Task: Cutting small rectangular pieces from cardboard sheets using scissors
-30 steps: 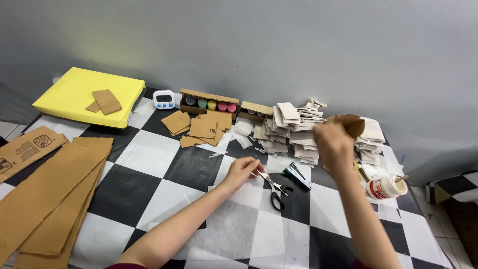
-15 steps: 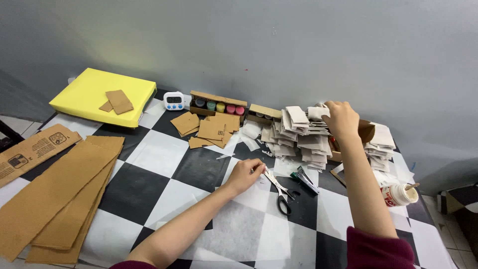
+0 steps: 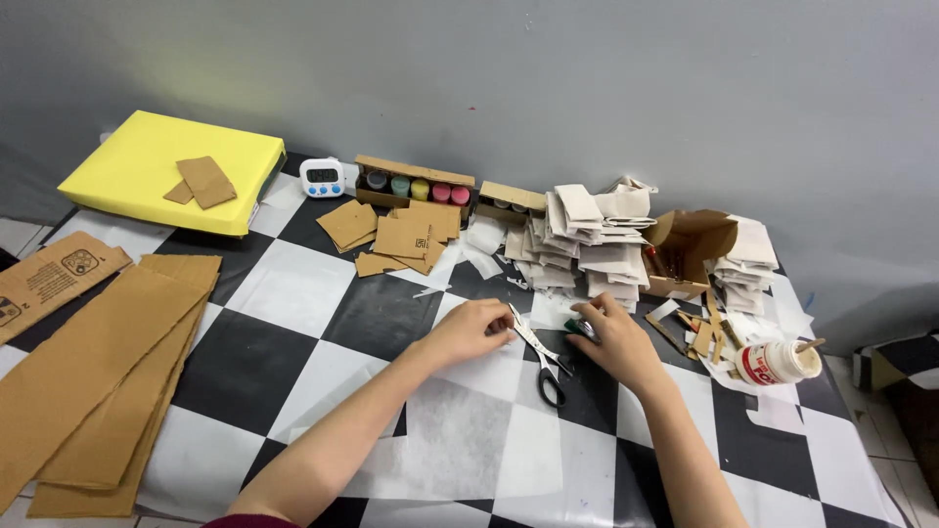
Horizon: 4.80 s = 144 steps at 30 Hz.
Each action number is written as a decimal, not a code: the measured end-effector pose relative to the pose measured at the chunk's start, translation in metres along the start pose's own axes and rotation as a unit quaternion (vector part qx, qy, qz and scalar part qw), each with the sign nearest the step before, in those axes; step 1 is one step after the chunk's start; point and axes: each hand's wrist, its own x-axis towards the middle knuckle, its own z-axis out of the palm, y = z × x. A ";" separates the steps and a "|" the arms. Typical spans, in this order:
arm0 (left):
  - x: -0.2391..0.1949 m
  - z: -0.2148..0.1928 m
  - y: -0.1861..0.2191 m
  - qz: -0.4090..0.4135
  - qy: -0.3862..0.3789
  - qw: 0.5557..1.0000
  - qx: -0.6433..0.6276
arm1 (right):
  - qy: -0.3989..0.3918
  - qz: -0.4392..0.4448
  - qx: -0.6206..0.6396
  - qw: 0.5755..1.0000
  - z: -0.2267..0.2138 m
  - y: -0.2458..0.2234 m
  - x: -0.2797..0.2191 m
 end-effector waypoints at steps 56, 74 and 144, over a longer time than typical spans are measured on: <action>-0.002 -0.073 -0.094 -0.214 0.284 0.872 0.336 | -0.077 -0.024 -0.004 0.997 0.007 -0.029 -0.010; -0.001 -0.077 -0.095 -0.131 0.421 0.886 0.144 | -0.069 -0.035 0.010 0.997 0.011 -0.024 -0.010; 0.023 0.025 -0.007 -0.052 0.184 0.942 -0.277 | -0.218 0.029 0.031 0.975 -0.026 -0.023 -0.034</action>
